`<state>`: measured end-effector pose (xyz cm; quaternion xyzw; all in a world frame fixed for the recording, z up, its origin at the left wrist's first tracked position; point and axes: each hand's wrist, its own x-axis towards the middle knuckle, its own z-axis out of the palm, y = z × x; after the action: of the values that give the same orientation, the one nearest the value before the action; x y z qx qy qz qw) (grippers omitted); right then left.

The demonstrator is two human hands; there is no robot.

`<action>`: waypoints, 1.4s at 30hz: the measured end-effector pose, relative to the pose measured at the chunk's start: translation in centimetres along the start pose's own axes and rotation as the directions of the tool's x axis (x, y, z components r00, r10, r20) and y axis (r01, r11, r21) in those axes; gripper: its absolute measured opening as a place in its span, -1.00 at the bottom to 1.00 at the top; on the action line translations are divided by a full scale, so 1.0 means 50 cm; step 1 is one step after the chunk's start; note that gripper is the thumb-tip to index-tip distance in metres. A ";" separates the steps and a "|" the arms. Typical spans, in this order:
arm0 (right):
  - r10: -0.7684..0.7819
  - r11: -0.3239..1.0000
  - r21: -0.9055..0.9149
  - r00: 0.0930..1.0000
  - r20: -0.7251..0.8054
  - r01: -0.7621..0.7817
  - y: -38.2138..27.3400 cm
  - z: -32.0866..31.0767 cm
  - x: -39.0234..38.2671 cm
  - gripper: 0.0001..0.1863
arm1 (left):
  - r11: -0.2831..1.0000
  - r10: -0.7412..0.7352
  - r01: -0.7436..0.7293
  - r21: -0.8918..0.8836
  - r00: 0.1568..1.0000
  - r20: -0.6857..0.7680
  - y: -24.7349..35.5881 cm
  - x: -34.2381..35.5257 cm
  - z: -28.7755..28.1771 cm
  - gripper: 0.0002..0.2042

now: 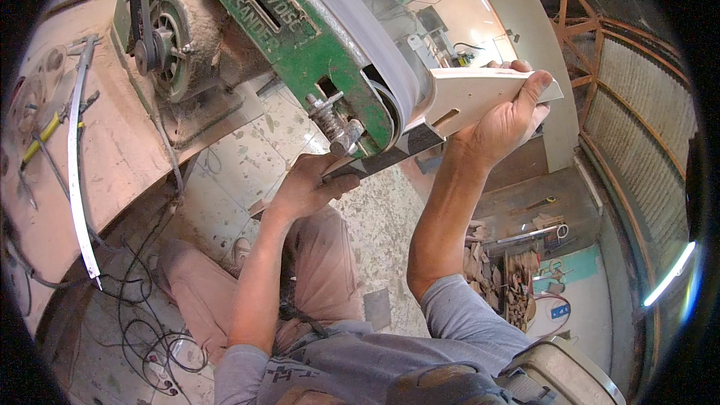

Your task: The person sands the wooden headstock and heel area of a guitar neck using a stationary belt sander, turning the neck to reach different angles.

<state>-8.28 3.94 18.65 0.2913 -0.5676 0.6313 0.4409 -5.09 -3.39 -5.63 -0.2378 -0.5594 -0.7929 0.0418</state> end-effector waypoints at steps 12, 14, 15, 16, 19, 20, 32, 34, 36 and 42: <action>0.001 1.000 -0.004 1.000 0.019 -0.001 0.006 -0.007 -0.004 -0.36 | 0.999 -0.038 0.038 0.011 0.999 0.021 -0.019 0.001 -0.001 -0.64; -0.005 1.000 -0.015 0.999 0.052 0.006 0.006 -0.016 -0.001 -0.26 | 0.999 -0.027 0.026 0.033 0.999 0.023 -0.016 0.000 -0.002 -0.63; -0.010 1.000 -0.024 0.999 0.041 0.011 0.005 -0.014 -0.004 -0.23 | 0.999 -0.022 0.022 0.026 1.000 0.022 -0.020 0.000 -0.001 -0.63; -0.014 0.999 -0.034 0.999 0.029 0.015 0.003 -0.010 -0.010 -0.19 | 1.000 -0.017 0.017 0.018 1.000 0.021 -0.027 0.001 0.001 -0.62; -0.029 0.999 -0.026 0.999 0.034 0.030 0.007 -0.011 -0.013 -0.17 | 1.000 -0.011 0.011 0.010 1.000 0.023 -0.030 0.001 0.001 -0.61; -0.034 0.999 -0.017 0.999 0.043 0.034 0.009 -0.013 -0.013 -0.18 | 1.000 -0.010 0.010 0.010 1.000 0.024 -0.028 0.000 0.000 -0.61; -0.052 0.995 -0.086 0.998 0.030 0.054 0.006 -0.012 -0.025 -0.46 | 0.999 -0.015 0.017 -0.040 0.999 0.033 -0.037 -0.005 0.002 -0.62; -0.049 0.995 -0.080 0.998 0.025 0.051 0.008 -0.015 -0.026 -0.41 | 1.000 -0.017 0.017 -0.017 1.000 0.025 -0.034 -0.006 0.001 -0.63; -0.043 0.995 -0.088 0.999 0.004 0.043 0.009 -0.016 -0.029 -0.35 | 0.999 -0.035 0.035 0.016 0.999 0.025 -0.031 -0.007 -0.001 -0.65; -0.022 0.994 -0.105 0.999 -0.039 0.018 0.007 -0.015 -0.040 -0.12 | 0.996 -0.071 0.070 0.052 0.997 0.023 -0.019 -0.014 -0.012 -0.68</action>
<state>-7.60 4.25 16.63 0.2607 -0.5880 0.6020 0.4732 -4.99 -3.72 -6.88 -0.2264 -0.5880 -0.7764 0.0129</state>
